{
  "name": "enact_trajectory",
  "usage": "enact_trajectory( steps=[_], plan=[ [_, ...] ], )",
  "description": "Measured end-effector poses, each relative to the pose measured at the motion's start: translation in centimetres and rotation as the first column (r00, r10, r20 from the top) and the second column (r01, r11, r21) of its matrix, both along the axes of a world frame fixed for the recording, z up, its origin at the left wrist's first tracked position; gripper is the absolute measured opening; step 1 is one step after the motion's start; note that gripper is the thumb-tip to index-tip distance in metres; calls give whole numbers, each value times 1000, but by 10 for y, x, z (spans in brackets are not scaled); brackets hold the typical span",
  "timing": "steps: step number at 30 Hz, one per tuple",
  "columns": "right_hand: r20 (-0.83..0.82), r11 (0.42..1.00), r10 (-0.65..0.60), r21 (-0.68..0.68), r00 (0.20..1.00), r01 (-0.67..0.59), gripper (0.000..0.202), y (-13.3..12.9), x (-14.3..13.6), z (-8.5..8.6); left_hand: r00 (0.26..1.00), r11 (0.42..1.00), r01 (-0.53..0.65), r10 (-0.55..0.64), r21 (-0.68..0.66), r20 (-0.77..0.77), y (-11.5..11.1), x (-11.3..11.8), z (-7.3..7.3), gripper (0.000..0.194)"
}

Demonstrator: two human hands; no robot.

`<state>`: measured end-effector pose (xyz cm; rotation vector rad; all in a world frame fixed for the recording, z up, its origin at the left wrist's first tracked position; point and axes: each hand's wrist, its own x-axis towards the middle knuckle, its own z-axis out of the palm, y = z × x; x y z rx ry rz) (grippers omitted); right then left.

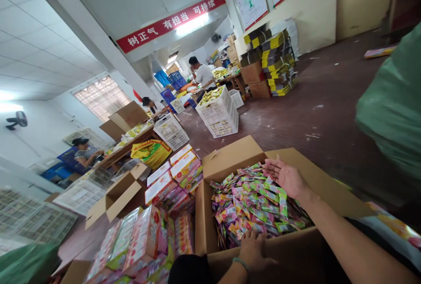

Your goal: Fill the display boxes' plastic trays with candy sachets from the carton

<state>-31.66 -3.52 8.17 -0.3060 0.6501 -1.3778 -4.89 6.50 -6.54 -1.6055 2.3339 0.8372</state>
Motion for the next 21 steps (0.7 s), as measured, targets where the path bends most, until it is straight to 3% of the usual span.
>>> enact_trajectory(
  steps=[9,21],
  plan=[
    [-38,1000,-11,2,999,11,36,0,2,-1,1000,1000,-6,6,-1,2,1,-2,7,101],
    [-181,1000,17,-16,983,-20,21,-2,10,-9,1000,1000,-7,7,-22,-18,1,0,0,102]
  ],
)
